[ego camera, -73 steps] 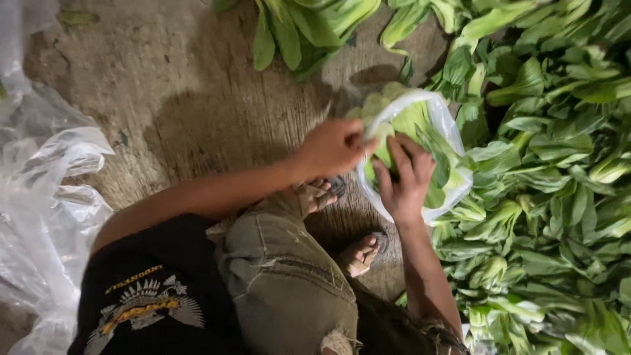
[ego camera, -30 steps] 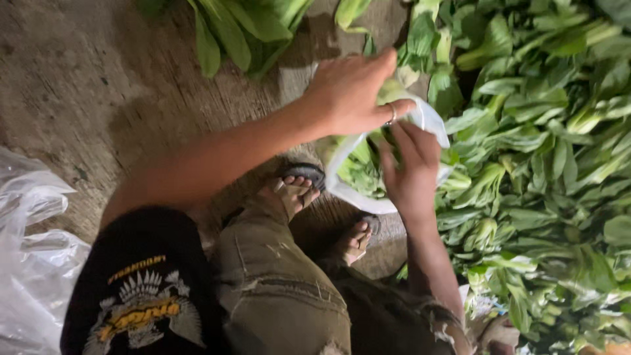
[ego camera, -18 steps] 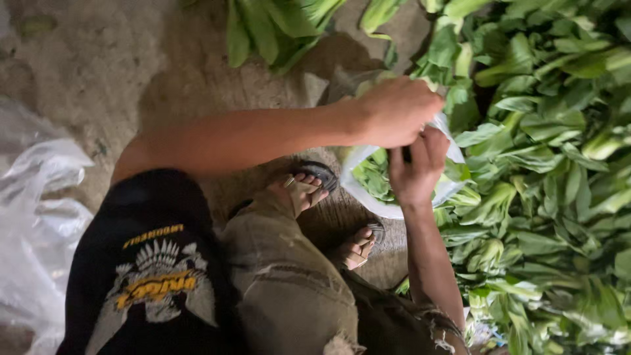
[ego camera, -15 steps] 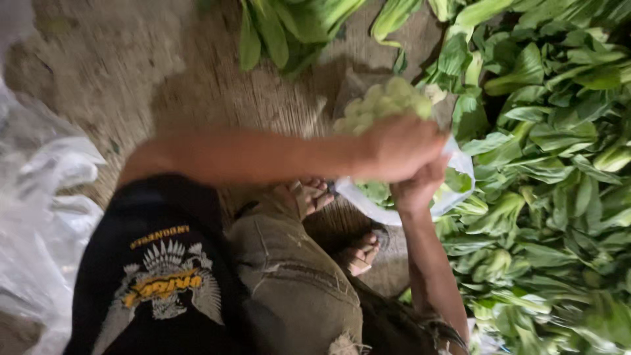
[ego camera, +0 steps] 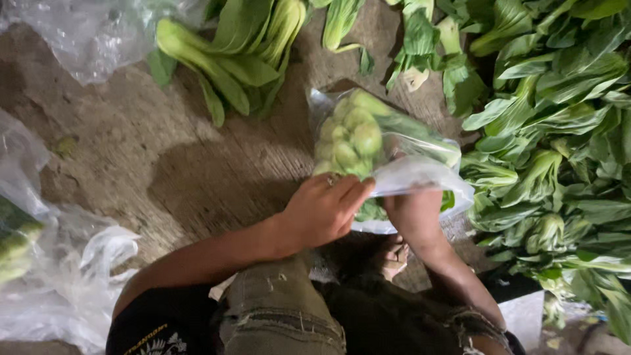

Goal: The person squats on a concrete floor beside a large pile of bok choy. They pick individual stalks from the pile, align the white stems in their hands, and arrange the gathered bunches into a plastic tray lined with a plastic bag, pressing the vegetables down to fit more.

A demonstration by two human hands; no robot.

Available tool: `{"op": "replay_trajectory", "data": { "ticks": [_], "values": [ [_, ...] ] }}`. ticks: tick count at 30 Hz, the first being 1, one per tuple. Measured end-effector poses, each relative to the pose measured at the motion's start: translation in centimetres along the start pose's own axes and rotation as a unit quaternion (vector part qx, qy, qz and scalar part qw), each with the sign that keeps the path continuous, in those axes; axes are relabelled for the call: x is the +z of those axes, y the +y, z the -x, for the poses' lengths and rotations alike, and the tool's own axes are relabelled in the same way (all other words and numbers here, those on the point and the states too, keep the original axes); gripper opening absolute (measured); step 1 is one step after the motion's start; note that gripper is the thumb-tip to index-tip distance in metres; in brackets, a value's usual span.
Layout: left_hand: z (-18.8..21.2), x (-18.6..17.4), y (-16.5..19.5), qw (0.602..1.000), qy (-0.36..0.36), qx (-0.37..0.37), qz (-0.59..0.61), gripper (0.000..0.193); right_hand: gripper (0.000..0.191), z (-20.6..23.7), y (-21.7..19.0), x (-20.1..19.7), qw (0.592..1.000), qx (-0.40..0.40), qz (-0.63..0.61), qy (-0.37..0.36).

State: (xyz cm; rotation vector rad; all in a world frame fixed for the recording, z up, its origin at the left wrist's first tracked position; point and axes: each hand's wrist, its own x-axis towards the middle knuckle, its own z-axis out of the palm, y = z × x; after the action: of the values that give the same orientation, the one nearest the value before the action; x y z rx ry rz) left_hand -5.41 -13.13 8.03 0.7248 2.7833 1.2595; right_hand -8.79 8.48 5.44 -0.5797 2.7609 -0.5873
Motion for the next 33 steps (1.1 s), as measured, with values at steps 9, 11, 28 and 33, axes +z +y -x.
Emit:
{"op": "replay_trajectory", "data": {
  "ticks": [9,11,28,33],
  "values": [
    [-2.3,1.2,-0.2,0.999,0.029,-0.036,0.003,0.045,0.063,-5.7,1.2,-2.4,0.987,-0.124,-0.095,-0.044],
    [-3.2,1.6,-0.1,0.997,0.054,-0.063,-0.001,0.043,0.063,-6.2,3.4,-2.0,0.981,-0.143,-0.108,-0.08],
    [-6.1,0.5,-3.0,0.984,0.04,-0.153,0.079,0.036,0.044,-4.9,3.5,-6.4,0.967,-0.182,-0.008,-0.18],
    [-3.4,0.2,-0.2,0.989,0.132,-0.059,0.03,0.034,0.031,3.8,2.5,-9.3,0.905,0.048,-0.413,-0.093]
  ]
}}
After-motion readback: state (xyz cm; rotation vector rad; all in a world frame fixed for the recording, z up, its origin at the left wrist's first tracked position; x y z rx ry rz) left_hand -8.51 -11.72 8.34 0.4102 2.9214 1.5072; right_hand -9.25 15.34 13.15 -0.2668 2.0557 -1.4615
